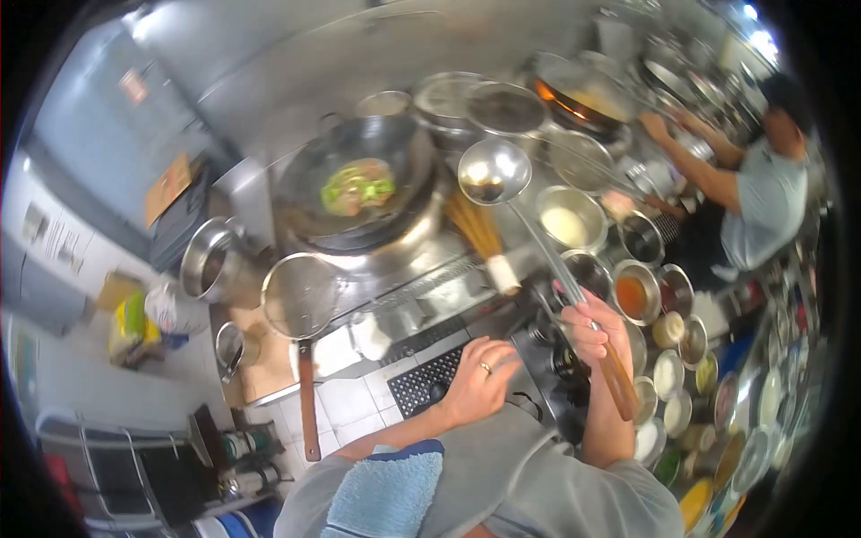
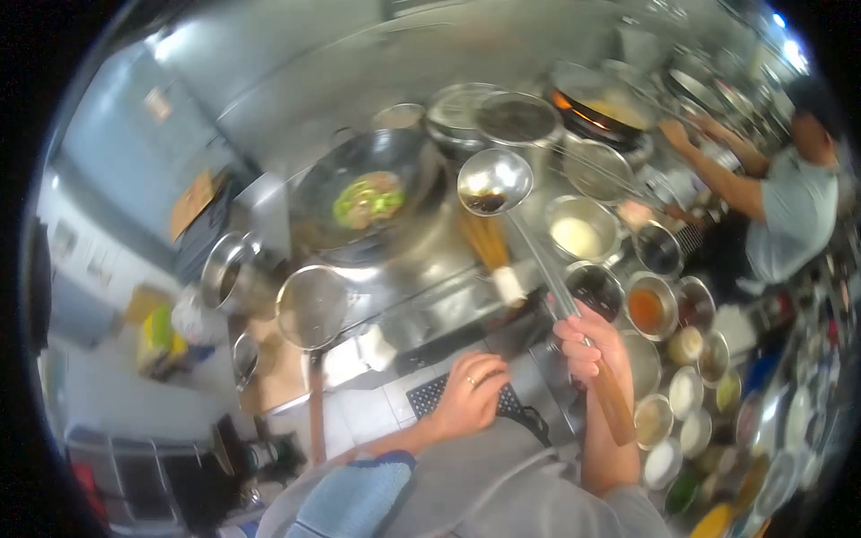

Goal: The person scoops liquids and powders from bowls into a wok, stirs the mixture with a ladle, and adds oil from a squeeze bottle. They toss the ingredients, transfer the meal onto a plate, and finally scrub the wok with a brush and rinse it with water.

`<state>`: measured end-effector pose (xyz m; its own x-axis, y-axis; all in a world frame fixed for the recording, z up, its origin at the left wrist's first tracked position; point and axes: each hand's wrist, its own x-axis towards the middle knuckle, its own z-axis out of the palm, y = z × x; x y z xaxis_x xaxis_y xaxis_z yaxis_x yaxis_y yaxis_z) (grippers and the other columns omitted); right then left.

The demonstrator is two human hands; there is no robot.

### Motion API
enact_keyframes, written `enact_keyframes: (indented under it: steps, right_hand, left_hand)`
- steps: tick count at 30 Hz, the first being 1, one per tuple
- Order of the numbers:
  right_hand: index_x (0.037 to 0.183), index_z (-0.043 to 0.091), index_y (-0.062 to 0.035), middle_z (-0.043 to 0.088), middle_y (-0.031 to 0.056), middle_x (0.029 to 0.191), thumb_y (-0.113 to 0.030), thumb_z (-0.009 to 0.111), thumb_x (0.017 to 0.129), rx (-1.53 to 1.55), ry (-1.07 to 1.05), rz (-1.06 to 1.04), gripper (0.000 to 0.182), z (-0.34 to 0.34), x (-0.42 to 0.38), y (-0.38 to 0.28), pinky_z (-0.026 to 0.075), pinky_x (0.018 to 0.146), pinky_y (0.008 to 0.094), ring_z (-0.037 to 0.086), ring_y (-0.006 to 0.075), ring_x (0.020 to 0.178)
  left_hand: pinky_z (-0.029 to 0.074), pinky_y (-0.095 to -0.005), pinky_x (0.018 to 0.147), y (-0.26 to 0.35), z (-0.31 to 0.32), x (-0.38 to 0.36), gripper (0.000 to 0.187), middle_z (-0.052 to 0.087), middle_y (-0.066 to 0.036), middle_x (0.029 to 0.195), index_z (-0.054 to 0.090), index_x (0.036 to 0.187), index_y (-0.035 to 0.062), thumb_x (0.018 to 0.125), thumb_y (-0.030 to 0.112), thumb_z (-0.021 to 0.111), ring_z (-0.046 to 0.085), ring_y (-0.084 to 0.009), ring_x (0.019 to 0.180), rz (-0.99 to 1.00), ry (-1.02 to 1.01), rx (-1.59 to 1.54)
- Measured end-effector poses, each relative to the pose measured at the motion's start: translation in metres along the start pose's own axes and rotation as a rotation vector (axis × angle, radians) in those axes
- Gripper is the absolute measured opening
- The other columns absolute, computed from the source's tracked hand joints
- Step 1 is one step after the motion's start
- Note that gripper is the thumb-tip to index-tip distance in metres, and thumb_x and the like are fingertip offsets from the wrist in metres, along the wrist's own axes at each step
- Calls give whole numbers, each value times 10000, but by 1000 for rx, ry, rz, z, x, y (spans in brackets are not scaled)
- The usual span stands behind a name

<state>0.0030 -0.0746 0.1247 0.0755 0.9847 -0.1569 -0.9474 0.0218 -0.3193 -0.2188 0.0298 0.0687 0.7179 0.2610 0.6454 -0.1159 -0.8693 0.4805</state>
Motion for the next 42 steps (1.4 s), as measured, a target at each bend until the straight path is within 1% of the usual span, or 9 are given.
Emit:
enact_keyframes:
  steps: [8,15,18,22,25,29,33,40,42]
  right_hand:
    - [1052,484,-55,453,-17,682,-105,564,908,-788,85,113,172,56,236,19,279,348,188,388,32,451]
    - [1241,468,0,472,9,632,-70,561,869,-1497,-41,141,391,48,332,40,387,366,250,463,91,454]
    - [1241,450,29,476,21,611,-78,551,868,-1539,-82,145,401,38,353,44,386,360,283,446,108,426]
    - [1273,442,4,468,22,584,-71,539,873,-1354,-110,340,419,43,324,16,376,355,279,438,107,417]
    - [1304,433,-22,467,17,586,-71,536,873,-1566,-109,315,445,45,321,2,372,357,270,431,104,412]
    - [1253,463,-7,485,14,625,-61,555,864,-1509,-80,216,403,26,349,34,367,356,257,438,95,427]
    - [1331,412,-33,468,13,664,-38,531,883,-1165,-140,467,464,40,329,1,378,339,242,436,79,429]
    - [1255,446,7,463,14,618,-57,562,870,-1561,-2,29,408,24,357,22,387,346,259,447,97,433]
    - [1140,471,2,473,28,642,-58,547,856,-1403,-51,196,300,28,355,19,393,352,273,467,112,446]
  left_hand:
    - [469,-419,845,-62,-65,-41,294,588,-133,1002,602,990,29,712,-68,603,567,-333,981,-363,199,-20]
    - [476,-440,820,-93,-92,-105,233,616,-187,918,604,987,-3,761,-51,573,578,-373,905,-751,208,130]
    - [496,-476,782,-124,-64,-173,203,641,-216,860,624,973,-12,790,48,557,614,-400,830,-934,16,211]
    - [518,-492,797,-143,-7,-302,259,669,-247,885,638,967,-8,812,190,576,651,-404,887,-1441,-427,224]
    - [528,-485,783,-106,28,-369,243,669,-251,904,658,916,7,823,215,574,660,-391,902,-1676,-222,132]
    - [529,-482,782,-63,52,-416,237,671,-246,906,662,912,10,824,209,568,661,-386,900,-1898,-344,-60]
    - [531,-478,780,-50,54,-421,232,673,-242,908,666,908,13,824,203,563,663,-382,898,-1978,-311,-141]
    - [534,-472,778,-59,48,-416,225,676,-234,911,674,900,18,826,192,554,666,-374,895,-1967,-250,-187]
    - [534,-470,777,-64,47,-415,223,677,-232,911,676,898,19,826,189,551,667,-372,894,-1954,-260,-192]
